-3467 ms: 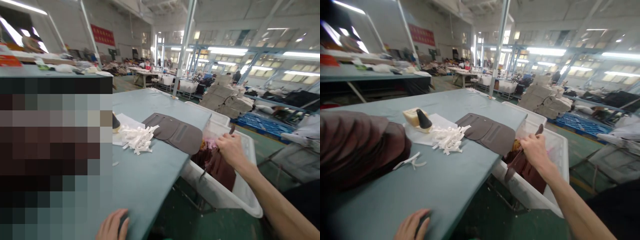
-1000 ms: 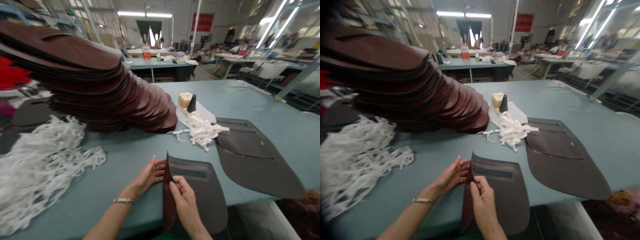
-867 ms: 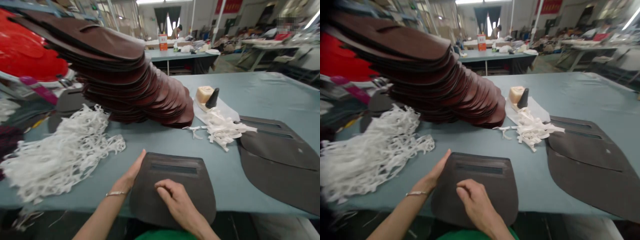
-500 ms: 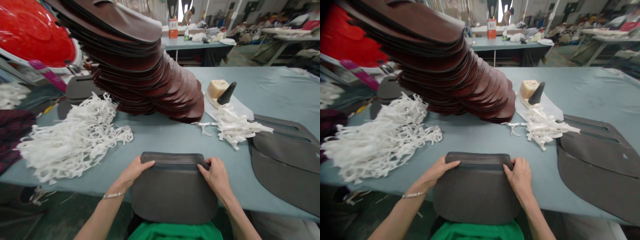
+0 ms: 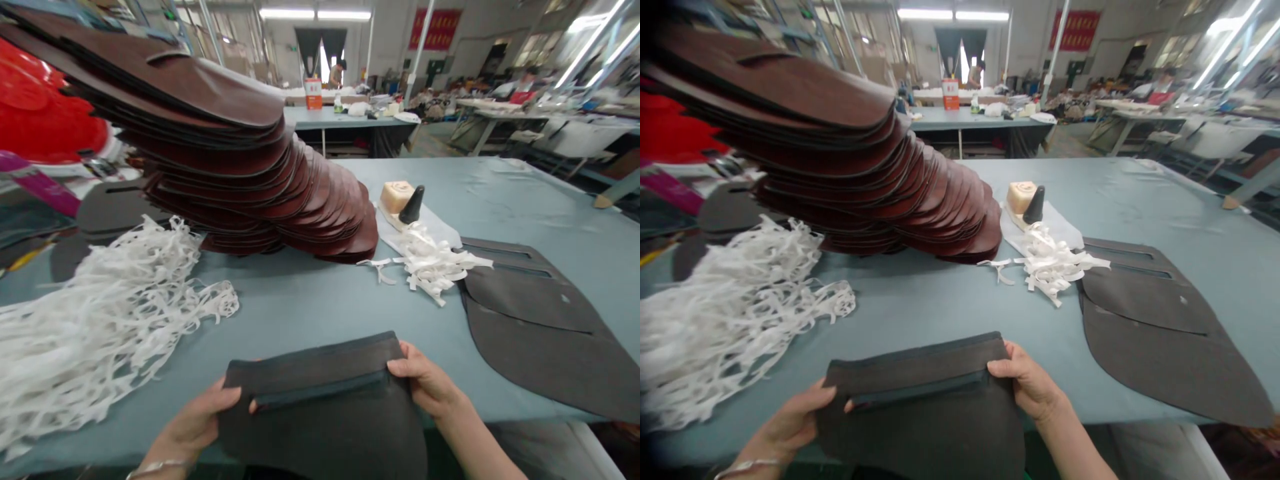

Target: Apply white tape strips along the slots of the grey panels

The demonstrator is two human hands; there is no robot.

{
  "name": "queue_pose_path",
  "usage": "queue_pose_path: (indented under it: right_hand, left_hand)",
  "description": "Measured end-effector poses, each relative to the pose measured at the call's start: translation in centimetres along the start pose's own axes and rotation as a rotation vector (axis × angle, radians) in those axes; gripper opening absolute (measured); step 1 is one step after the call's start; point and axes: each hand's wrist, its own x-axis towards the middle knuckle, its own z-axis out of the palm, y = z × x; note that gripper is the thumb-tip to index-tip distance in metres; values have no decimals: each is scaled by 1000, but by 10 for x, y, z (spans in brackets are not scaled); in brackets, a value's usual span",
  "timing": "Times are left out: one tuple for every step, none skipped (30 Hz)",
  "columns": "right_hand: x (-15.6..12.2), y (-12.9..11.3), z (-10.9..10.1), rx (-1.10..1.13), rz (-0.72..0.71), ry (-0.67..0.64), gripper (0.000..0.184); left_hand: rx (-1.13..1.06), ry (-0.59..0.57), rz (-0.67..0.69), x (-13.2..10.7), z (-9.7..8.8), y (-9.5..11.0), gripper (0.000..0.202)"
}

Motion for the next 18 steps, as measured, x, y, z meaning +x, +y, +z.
queue_pose_path:
  right_hand:
    - [-1, 3, 0, 31, -9, -38, 34]
    - [-2, 5, -1, 63, -12, -76, 34]
    - [-4, 8, -1, 93, -8, -111, 33]
    - [-5, 10, -1, 120, -1, -139, 31]
    - [-7, 12, -1, 141, 7, -157, 29]
    - [-9, 14, -1, 156, 10, -172, 27]
    - [-10, 15, 0, 166, 11, -196, 25]
    - [-12, 17, 1, 170, 5, -226, 23]
    - [-14, 17, 3, 174, -8, -264, 22]
    - [-16, 17, 5, 181, -17, -307, 21]
    - [-18, 17, 8, 192, -22, -346, 20]
    - [-19, 16, 9, 194, -22, -364, 20]
    - [-20, 15, 11, 180, -13, -348, 20]
    - [-20, 13, 11, 148, 4, -293, 22]
    - [-20, 10, 11, 107, 25, -210, 24]
    - [-19, 8, 9, 62, 48, -107, 27]
    - [-17, 5, 7, 27, 73, -8, 31]
    - [-15, 3, 4, 10, 95, 67, 34]
  left_hand:
    - [-6, -29, -8, -1, -4, -1, 40]
    - [-9, -52, -16, -2, -7, -1, 46]
    - [-14, -71, -23, -2, -9, -2, 53]
    - [-19, -89, -31, -3, -11, -2, 60]
    - [-25, -107, -39, -3, -12, -3, 66]
    - [-28, -121, -50, -3, -12, -4, 69]
    - [-30, -131, -59, -3, -13, -4, 70]
    - [-33, -140, -65, -2, -13, -5, 70]
    - [-39, -147, -66, -1, -13, -6, 69]
    - [-49, -151, -61, 0, -12, -6, 69]
    - [-62, -151, -51, 1, -12, -5, 69]
    - [-71, -146, -39, 2, -12, -4, 67]
    - [-74, -135, -30, 3, -11, -3, 61]
    - [-68, -121, -25, 4, -11, -1, 52]
    - [-52, -106, -23, 5, -10, 1, 42]
    - [-30, -93, -23, 6, -10, 3, 33]
    - [-8, -86, -22, 7, -9, 5, 27]
    - [11, -83, -21, 8, -9, 7, 25]
